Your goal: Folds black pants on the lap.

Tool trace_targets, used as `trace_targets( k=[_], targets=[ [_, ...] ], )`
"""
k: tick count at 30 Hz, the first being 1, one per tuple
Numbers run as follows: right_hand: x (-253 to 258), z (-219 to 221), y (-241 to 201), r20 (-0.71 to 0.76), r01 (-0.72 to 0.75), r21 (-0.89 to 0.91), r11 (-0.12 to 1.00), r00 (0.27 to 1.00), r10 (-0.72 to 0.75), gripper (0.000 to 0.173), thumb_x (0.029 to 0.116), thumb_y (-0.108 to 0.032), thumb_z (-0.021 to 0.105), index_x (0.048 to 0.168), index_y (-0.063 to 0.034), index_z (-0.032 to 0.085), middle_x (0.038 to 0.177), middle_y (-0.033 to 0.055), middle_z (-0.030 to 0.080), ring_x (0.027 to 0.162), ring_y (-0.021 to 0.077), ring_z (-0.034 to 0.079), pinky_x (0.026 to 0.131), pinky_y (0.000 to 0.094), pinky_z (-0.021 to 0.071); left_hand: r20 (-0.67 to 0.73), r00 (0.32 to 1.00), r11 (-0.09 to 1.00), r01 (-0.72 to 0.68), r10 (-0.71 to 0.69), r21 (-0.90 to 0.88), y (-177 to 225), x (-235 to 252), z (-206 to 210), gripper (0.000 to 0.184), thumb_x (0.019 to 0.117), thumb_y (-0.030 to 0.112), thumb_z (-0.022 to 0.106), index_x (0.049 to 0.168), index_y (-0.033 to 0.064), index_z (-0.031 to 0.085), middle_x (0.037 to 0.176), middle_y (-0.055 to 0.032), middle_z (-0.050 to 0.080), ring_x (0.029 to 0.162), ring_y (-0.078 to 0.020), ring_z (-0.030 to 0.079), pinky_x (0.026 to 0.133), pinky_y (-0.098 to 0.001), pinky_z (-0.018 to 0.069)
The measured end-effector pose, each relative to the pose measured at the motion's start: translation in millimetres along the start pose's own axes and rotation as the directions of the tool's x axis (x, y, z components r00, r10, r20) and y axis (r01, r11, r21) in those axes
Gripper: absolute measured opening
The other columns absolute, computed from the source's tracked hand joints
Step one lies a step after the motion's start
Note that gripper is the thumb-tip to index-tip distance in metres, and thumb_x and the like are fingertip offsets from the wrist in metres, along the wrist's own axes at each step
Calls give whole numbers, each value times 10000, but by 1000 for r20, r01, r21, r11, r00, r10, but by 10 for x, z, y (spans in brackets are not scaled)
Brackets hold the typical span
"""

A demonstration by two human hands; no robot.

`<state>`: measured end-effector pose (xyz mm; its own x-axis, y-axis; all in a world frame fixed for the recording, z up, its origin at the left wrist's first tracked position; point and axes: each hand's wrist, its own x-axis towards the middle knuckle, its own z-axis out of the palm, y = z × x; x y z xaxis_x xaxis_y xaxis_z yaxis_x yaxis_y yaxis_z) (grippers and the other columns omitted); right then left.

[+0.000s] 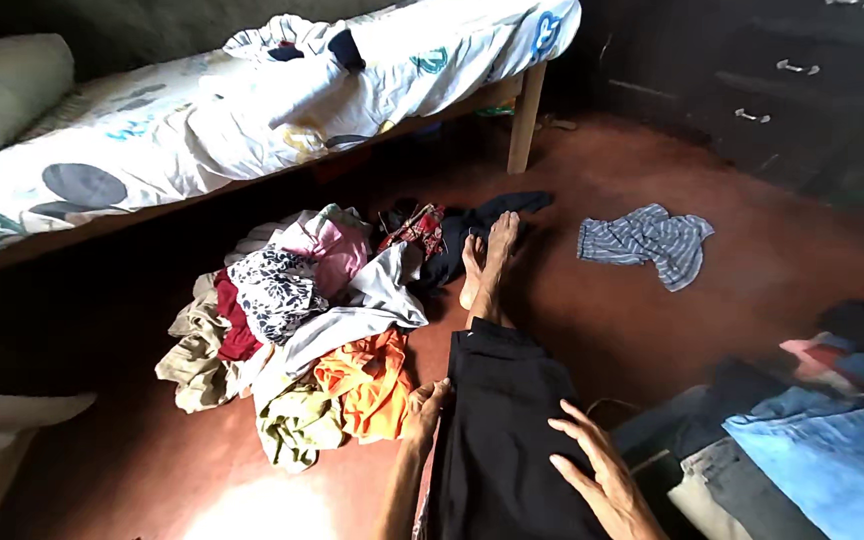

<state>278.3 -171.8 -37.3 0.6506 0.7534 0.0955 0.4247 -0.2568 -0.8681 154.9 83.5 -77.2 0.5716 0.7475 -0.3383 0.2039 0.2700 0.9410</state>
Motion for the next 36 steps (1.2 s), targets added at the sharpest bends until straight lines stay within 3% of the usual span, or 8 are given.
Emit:
trace_targets(
  k=[3,7,11,13,18,22,28,36],
  targets=[
    [-97,35,247,-37,89,-72,993,995,-92,431,953,-288,654,1326,-72,666,1534,196,482,1436,326,449,1172,473,387,-20,999,1000,26,-26,-3,53,-44,-117,207,1045,132,540,934,6,661,767,-9,614,687,-85,586,634,-250,498],
    [2,-115,-379,49,-171,6,985,984,170,417,934,-50,662,1323,90,612,1518,288,460,1466,382,390,1214,461,309,3,1000,999,-29,29,14,92,-54,-100,142,1020,120,582,1030,-3,652,888,-42,639,783,-102,615,672,-261,513],
    [-96,52,163,-59,61,-51,997,996,-64,417,949,-239,665,1313,-35,663,1517,224,489,1431,345,450,1173,482,388,103,986,983,-142,131,113,30,7,68,128,967,126,655,997,9,697,866,-30,698,807,-82,660,770,-287,554],
    [-111,105,309,-97,102,-59,993,989,-108,418,943,-286,663,1307,-80,680,1516,187,504,1431,313,457,1169,460,395,68,982,978,-180,173,109,-2,31,103,75,947,83,671,936,16,702,812,-21,696,761,-72,662,749,-273,554],
    [-103,115,312,-109,93,-22,995,989,-95,413,944,-293,665,1294,-75,687,1512,180,510,1437,295,450,1178,439,386,-12,976,976,-216,216,19,3,38,44,93,956,63,621,907,22,688,788,-5,680,749,-70,650,722,-261,546],
    [-91,122,304,-111,94,-31,995,989,-97,416,937,-296,665,1284,-68,692,1511,188,509,1432,305,454,1174,443,388,-49,992,994,-111,112,24,39,31,35,212,1044,146,521,967,6,660,838,-42,660,779,-114,639,690,-296,536],
    [-85,113,301,-107,92,-25,995,990,-94,408,934,-274,675,1281,-59,691,1504,197,513,1425,317,461,1173,466,390,132,988,980,-99,76,170,18,86,109,178,885,139,748,999,20,682,851,-48,689,787,-115,659,762,-319,553],
    [-86,128,317,-119,91,-19,996,989,-92,408,935,-294,675,1276,-71,696,1502,186,519,1430,300,457,1178,447,382,85,986,990,-144,142,15,15,-7,103,69,941,12,625,977,4,684,831,-36,690,763,-79,657,729,-264,554]
  ],
)
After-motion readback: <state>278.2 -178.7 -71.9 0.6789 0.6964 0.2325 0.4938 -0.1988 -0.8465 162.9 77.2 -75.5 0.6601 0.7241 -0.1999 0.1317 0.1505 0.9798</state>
